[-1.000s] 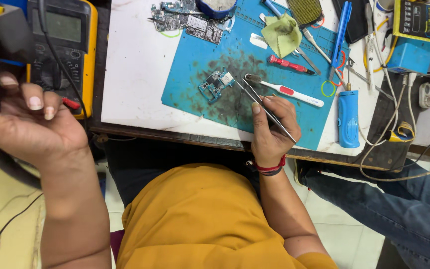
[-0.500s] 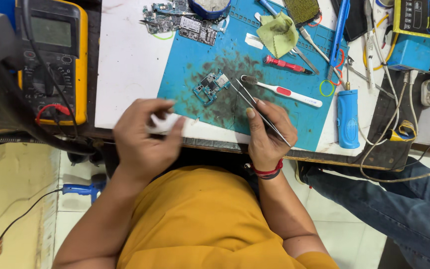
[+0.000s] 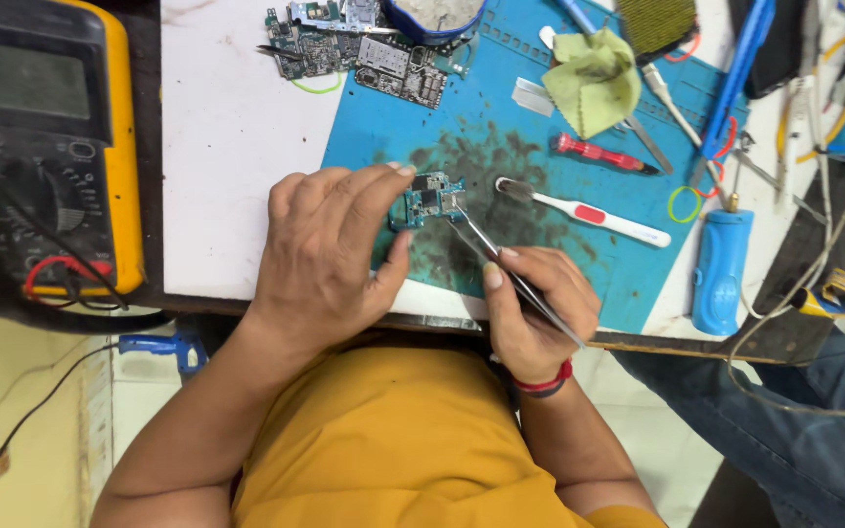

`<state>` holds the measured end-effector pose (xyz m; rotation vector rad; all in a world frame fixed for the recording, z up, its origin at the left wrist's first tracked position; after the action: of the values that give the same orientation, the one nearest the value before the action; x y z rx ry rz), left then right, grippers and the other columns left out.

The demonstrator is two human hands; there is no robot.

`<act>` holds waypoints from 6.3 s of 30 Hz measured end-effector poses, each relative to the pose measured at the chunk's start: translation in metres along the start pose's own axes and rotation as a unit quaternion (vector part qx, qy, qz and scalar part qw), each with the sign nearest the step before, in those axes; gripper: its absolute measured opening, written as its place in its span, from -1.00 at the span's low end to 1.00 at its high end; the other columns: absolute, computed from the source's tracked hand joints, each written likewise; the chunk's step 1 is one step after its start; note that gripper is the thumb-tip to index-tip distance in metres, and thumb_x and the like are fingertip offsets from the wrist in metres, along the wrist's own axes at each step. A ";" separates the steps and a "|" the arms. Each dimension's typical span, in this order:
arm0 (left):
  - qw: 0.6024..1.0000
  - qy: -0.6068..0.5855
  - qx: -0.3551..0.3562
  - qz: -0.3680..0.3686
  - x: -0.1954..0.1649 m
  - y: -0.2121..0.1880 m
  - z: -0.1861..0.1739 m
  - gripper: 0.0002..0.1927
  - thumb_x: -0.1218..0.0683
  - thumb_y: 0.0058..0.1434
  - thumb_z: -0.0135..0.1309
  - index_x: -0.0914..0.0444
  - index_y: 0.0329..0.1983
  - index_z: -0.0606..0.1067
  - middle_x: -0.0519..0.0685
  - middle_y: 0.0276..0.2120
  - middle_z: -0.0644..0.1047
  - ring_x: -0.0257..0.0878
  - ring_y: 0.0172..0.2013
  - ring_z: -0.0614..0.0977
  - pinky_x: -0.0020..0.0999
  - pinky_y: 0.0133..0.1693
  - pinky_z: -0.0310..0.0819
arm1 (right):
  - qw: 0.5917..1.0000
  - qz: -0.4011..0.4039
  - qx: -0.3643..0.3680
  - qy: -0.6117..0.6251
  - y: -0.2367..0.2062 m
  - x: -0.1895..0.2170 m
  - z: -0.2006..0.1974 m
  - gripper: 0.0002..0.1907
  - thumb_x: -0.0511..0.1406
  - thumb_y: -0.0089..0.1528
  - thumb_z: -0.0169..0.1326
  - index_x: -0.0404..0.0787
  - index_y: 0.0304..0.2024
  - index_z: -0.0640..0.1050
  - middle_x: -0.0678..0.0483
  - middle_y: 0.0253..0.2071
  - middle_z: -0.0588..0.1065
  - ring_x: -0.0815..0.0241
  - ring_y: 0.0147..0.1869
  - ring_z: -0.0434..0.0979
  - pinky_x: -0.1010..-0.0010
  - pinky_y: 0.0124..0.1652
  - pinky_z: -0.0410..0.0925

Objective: The person solders a small circuit board on a repair bench, holding the board with tweezers while applying a soldering iron to its contacts. They then clean the board with a brush and eraser-like tool, reposition it, and use a hot air gun on the board while continuing to work on it with tweezers.

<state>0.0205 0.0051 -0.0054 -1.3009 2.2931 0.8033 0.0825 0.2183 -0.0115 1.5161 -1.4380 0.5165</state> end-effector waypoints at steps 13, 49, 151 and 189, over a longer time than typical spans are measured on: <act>0.999 -0.020 0.039 -0.023 0.012 0.007 0.008 -0.44 0.11 0.27 0.25 0.23 0.32 0.37 -0.06 0.19 0.52 -0.12 0.09 0.49 -0.09 0.15 0.20 | 0.999 0.002 0.049 -0.017 0.005 -0.010 0.005 -0.77 -0.52 0.22 0.22 -0.34 -0.09 0.52 -0.10 -0.23 0.57 0.03 -0.21 0.63 0.36 -0.13 0.48; 0.998 -0.028 0.039 -0.029 0.012 0.009 0.010 -0.47 0.13 0.27 0.28 0.23 0.27 0.39 -0.08 0.17 0.52 -0.14 0.05 0.50 -0.11 0.13 0.19 | 0.998 -0.001 0.062 -0.008 0.006 -0.014 0.007 -0.79 -0.54 0.20 0.25 -0.34 -0.14 0.54 -0.12 -0.24 0.59 0.04 -0.17 0.63 0.42 -0.19 0.47; 1.000 0.009 0.024 -0.015 0.008 0.005 0.009 -0.70 0.09 0.26 0.27 0.23 0.02 0.53 0.05 0.22 0.38 -0.03 0.22 0.36 -0.03 0.20 0.22 | 0.999 -0.019 0.040 -0.016 0.006 -0.007 0.004 -0.77 -0.53 0.20 0.26 -0.34 -0.12 0.54 -0.10 -0.23 0.59 0.05 -0.16 0.64 0.40 -0.16 0.46; 0.998 0.042 0.036 -0.009 0.006 0.006 0.010 -0.76 0.05 0.28 0.25 0.18 -0.01 0.58 0.03 0.27 0.37 -0.08 0.24 0.34 -0.09 0.23 0.17 | 0.999 -0.030 0.030 -0.023 0.001 -0.008 0.002 -0.77 -0.50 0.22 0.24 -0.33 -0.09 0.52 -0.11 -0.20 0.59 0.02 -0.14 0.65 0.37 -0.13 0.47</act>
<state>0.0132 0.0100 -0.0150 -1.3449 2.3495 0.6661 0.0790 0.2215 -0.0188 1.6240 -1.4195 0.4955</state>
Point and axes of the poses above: each hand's wrist, its own y-axis towards the middle knuckle, its own z-axis out of the palm, x = y × z, the point moved 1 cm from there along y, towards the middle knuckle
